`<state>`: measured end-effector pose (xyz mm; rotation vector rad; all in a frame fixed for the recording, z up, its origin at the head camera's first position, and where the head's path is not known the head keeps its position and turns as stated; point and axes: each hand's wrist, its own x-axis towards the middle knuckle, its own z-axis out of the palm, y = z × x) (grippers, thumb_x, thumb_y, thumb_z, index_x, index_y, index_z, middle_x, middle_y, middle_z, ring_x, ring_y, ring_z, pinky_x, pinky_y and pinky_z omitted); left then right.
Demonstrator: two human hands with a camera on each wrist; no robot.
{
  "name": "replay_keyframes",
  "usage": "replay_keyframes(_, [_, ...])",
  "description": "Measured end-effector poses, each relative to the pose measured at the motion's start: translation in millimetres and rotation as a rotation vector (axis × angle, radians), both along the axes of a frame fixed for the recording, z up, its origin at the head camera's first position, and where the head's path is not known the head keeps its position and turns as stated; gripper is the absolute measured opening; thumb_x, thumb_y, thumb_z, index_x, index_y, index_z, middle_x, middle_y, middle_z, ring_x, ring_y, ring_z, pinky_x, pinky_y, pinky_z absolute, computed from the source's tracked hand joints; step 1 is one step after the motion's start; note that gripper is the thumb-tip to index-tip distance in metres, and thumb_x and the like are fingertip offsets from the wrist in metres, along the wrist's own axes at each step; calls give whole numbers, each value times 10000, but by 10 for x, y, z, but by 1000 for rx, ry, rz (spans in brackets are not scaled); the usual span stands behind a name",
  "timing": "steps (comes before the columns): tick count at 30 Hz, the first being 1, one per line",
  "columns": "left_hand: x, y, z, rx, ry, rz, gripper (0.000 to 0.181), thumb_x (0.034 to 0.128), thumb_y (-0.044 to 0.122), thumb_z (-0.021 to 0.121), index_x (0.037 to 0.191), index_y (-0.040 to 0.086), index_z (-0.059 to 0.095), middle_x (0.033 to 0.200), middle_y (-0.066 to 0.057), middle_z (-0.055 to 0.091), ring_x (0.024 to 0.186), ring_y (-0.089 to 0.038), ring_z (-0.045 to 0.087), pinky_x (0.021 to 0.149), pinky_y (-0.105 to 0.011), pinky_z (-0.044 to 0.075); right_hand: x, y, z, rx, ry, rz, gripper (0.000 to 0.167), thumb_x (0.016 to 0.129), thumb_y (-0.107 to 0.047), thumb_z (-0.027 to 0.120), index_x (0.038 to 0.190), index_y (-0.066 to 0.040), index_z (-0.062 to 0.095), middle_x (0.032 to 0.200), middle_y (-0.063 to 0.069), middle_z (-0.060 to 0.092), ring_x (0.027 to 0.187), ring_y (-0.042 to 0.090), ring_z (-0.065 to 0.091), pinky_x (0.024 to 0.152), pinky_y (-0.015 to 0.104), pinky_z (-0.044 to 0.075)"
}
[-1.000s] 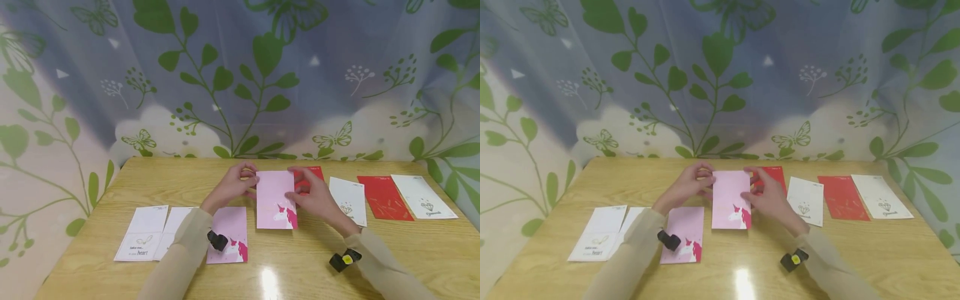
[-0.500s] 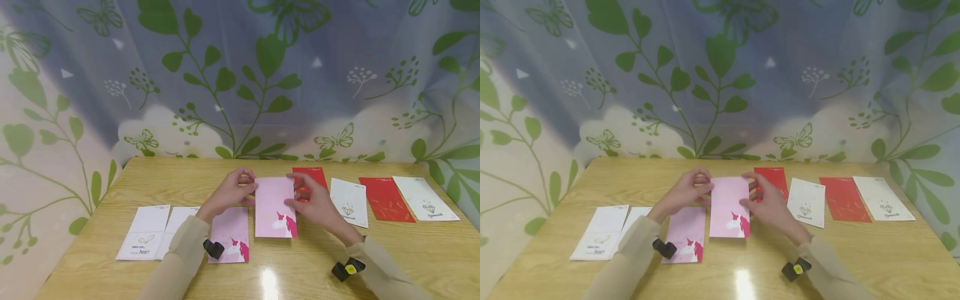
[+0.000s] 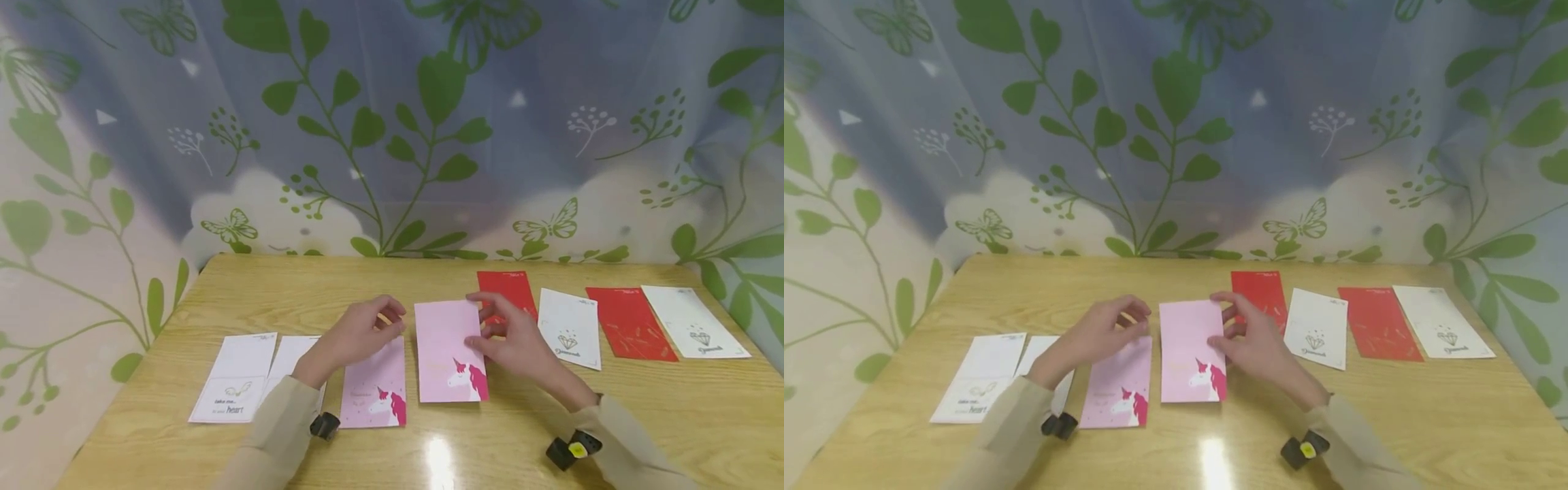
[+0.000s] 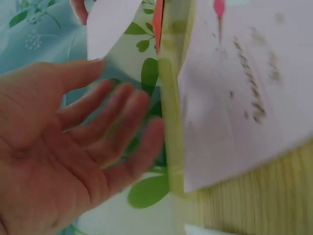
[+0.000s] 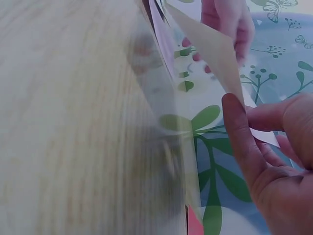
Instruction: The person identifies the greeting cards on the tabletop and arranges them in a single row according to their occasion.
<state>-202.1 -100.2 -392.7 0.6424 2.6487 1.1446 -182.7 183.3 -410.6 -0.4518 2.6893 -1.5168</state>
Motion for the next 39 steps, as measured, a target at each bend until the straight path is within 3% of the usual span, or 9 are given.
replay_keyframes(6, [186,-70,-23,-292,-35,-86,410,900,236,779,1274,106,672,1267,-75,639,1168,-259,601,1042,-467,501,32,-4,-32,53,-37,20,642,845,-45,806,1421,-88,524,1066,141,607,728,156,671,626,244,572])
replay_keyframes(8, [232,-76,-35,-348,-44,-98,453,862,264,817,1275,138,679,1296,-68,605,1213,-276,568,1066,-493,483,37,-11,-41,76,-31,36,643,841,-50,807,1418,-66,524,1038,136,618,684,147,649,581,252,550])
replay_keyframes(17, [294,-69,-83,-368,-5,-115,476,782,233,878,1214,154,693,1315,-36,566,1234,-279,519,1035,-503,480,57,-62,-54,215,-23,51,592,828,-119,833,1360,-64,579,934,63,637,684,130,609,589,244,534])
replay_keyframes(25, [309,-61,-88,-394,25,-126,525,797,274,880,1271,206,665,1315,-34,566,1233,-292,522,1030,-540,468,108,-216,-69,222,-181,44,585,849,-137,830,1370,-102,565,910,68,624,505,165,613,475,273,523])
replay_keyframes(33, [312,-34,-67,-456,41,-152,513,827,289,859,1308,274,681,1345,-70,543,1203,-309,530,998,-546,477,110,-297,-55,258,-179,54,575,852,-146,830,1363,-91,571,841,37,621,484,162,593,481,285,514])
replay_keyframes(39, [309,-24,-59,-457,41,-158,513,812,285,871,1293,264,695,1324,-74,547,1173,-303,533,979,-524,491,101,-321,-64,287,-175,49,568,849,-157,833,1356,-99,583,804,22,618,480,166,579,483,285,491])
